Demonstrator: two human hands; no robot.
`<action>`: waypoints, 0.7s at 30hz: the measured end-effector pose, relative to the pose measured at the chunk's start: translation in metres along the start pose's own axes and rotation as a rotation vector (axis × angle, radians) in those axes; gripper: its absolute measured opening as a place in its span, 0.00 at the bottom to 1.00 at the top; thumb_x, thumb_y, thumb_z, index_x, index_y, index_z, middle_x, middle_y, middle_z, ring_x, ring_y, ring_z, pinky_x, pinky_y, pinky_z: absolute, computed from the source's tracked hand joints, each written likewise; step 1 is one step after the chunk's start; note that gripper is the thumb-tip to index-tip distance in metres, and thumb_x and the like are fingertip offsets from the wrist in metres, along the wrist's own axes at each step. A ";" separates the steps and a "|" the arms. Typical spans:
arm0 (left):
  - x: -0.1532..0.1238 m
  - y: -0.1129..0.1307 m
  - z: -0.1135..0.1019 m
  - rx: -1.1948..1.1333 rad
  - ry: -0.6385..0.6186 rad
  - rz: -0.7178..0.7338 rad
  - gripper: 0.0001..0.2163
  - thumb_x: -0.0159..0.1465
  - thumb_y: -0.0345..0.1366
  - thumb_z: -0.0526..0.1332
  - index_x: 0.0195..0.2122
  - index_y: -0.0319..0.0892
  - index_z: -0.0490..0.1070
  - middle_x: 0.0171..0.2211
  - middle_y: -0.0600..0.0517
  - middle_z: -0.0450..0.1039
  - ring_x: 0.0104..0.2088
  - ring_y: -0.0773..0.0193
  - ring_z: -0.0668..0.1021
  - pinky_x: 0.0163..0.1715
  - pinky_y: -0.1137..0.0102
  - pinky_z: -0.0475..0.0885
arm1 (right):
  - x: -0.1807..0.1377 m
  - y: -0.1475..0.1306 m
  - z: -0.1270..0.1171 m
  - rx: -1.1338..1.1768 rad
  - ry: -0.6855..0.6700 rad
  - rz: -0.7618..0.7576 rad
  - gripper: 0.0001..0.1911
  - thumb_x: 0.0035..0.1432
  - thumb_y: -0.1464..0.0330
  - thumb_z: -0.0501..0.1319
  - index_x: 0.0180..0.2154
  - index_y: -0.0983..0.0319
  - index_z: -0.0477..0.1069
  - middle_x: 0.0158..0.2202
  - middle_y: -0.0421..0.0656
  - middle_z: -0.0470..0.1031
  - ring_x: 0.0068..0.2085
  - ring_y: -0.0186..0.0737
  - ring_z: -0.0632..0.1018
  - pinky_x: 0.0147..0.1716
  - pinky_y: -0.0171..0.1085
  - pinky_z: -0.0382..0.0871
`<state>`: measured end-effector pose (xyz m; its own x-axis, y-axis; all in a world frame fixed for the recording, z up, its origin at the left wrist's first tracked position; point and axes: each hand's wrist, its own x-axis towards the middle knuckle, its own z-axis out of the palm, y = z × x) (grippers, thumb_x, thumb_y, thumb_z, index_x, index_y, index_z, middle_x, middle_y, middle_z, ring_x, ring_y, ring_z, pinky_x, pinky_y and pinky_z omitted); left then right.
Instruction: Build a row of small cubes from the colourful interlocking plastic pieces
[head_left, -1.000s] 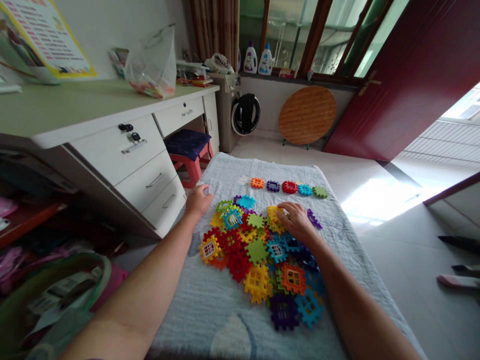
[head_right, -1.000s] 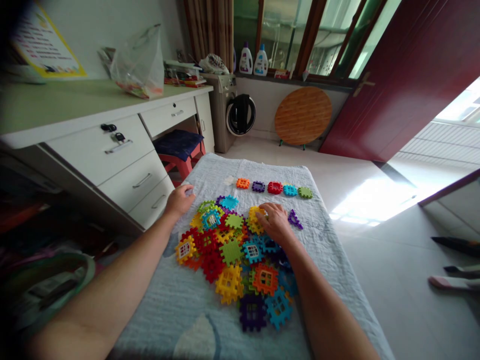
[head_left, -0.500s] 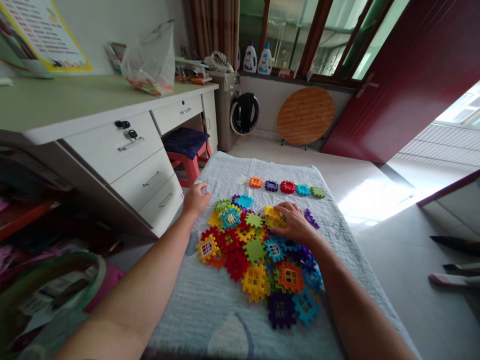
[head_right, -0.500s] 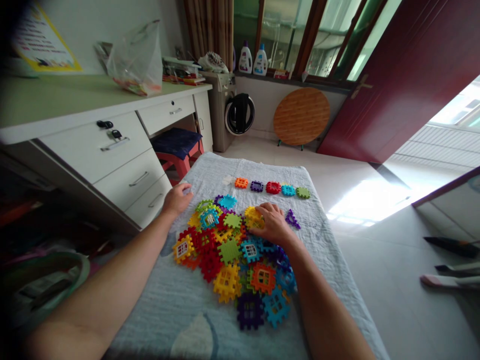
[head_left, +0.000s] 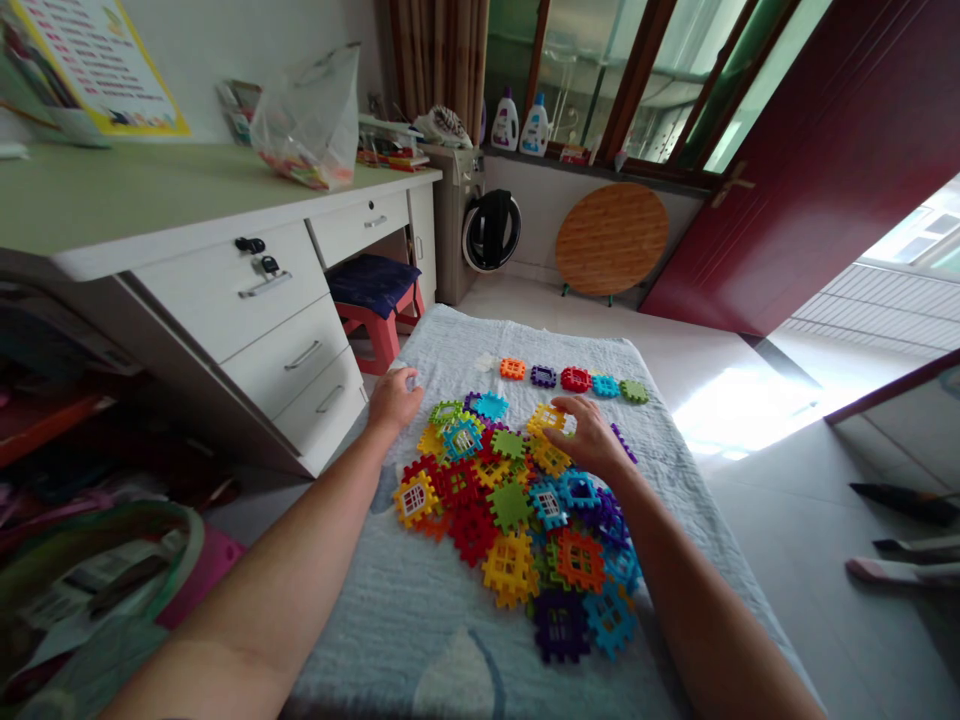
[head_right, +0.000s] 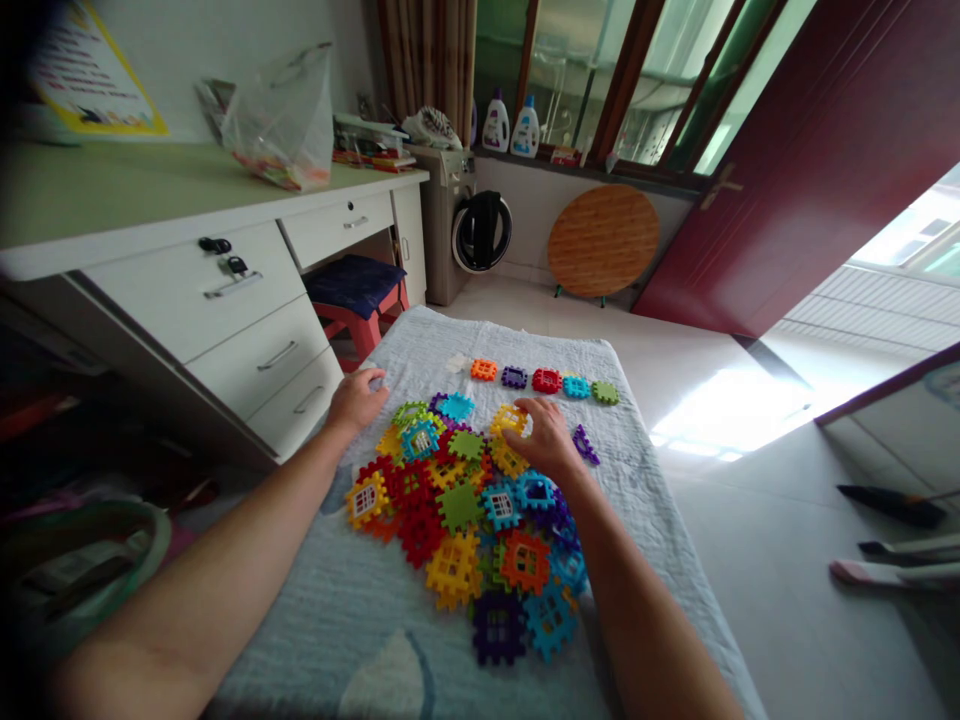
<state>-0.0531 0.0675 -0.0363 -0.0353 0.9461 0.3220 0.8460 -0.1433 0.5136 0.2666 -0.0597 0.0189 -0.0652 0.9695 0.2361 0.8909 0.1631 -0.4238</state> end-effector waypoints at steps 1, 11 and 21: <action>0.000 0.000 0.000 0.003 -0.001 0.006 0.15 0.55 0.31 0.58 0.44 0.39 0.73 0.46 0.46 0.76 0.47 0.56 0.75 0.53 0.66 0.67 | 0.004 0.000 0.000 -0.026 -0.014 0.018 0.23 0.53 0.60 0.62 0.49 0.64 0.71 0.45 0.49 0.74 0.47 0.47 0.72 0.50 0.43 0.63; -0.001 0.002 0.000 0.007 0.001 0.028 0.15 0.55 0.31 0.58 0.43 0.39 0.73 0.46 0.45 0.76 0.48 0.55 0.75 0.54 0.65 0.67 | 0.027 -0.001 0.005 -0.271 -0.327 0.072 0.20 0.51 0.55 0.62 0.40 0.62 0.74 0.41 0.48 0.76 0.41 0.46 0.74 0.37 0.37 0.61; -0.004 0.004 0.000 0.065 0.004 0.067 0.15 0.55 0.31 0.57 0.43 0.40 0.73 0.45 0.45 0.75 0.48 0.55 0.75 0.54 0.64 0.66 | 0.044 -0.013 0.001 -0.349 -0.441 0.035 0.19 0.46 0.57 0.65 0.36 0.63 0.74 0.35 0.47 0.75 0.35 0.43 0.73 0.31 0.36 0.60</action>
<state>-0.0496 0.0633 -0.0353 0.0199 0.9338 0.3572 0.8793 -0.1864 0.4382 0.2521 -0.0185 0.0340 -0.1476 0.9702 -0.1921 0.9869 0.1318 -0.0926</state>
